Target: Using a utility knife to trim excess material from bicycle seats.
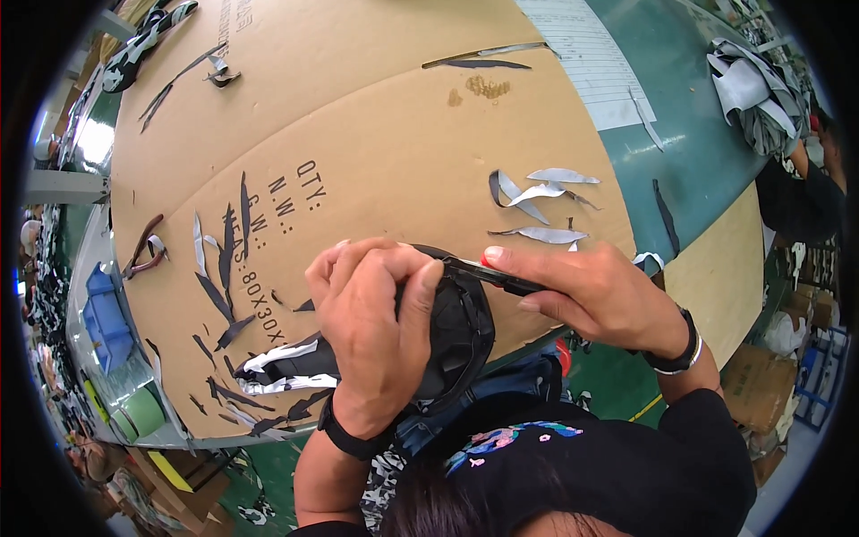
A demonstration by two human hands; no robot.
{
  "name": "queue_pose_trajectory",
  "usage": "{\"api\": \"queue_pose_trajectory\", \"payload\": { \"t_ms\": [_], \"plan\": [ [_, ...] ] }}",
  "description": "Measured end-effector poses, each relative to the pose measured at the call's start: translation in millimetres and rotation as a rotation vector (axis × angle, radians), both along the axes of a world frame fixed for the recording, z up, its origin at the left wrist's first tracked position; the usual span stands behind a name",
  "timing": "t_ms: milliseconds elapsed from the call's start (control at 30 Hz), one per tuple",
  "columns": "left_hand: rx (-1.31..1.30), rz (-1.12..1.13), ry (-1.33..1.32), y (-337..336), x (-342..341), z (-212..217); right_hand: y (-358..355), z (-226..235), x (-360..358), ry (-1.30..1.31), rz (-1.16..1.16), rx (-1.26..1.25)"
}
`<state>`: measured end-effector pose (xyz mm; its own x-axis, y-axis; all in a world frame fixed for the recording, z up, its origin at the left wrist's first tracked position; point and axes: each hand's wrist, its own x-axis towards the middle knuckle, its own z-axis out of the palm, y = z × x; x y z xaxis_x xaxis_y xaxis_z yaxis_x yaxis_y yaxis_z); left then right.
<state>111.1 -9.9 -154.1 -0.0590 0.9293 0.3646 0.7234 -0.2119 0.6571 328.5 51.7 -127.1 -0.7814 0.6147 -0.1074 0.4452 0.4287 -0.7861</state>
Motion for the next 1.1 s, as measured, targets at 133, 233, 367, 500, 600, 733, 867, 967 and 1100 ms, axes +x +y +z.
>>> {"api": "queue_pose_trajectory", "payload": {
  "t_ms": [133, 233, 367, 500, 600, 733, 867, 967, 1100],
  "plan": [
    [-0.039, 0.063, -0.13, -5, -5, -4, -11, 21, -2, -0.304, 0.022, -0.011],
    [-0.139, 0.078, -0.32, -12, -8, -3, -27, 22, 1, -0.35, -0.002, -0.042],
    [-0.071, 0.197, -0.864, -14, -8, -2, -58, 12, 4, -0.167, -0.203, -0.073],
    [0.301, 0.362, -1.235, -6, -36, -24, -94, 4, 1, -0.021, -0.367, -0.112],
    [0.293, 0.463, -1.233, 4, -26, -14, -107, 1, -4, 0.039, -0.429, -0.085],
    [-0.716, 0.143, -0.472, -11, -49, 25, -96, 4, 11, -0.113, -0.337, -0.047],
    [-0.834, -0.141, -0.185, -20, -64, 35, -59, 10, 17, -0.138, -0.123, -0.045],
    [-0.944, 0.063, -0.485, -36, -59, 43, -57, -11, 7, -0.08, -0.068, 0.077],
    [-0.76, 0.294, -0.507, -73, -38, 28, -91, -41, 8, 0.038, -0.134, 0.101]
  ]
}}
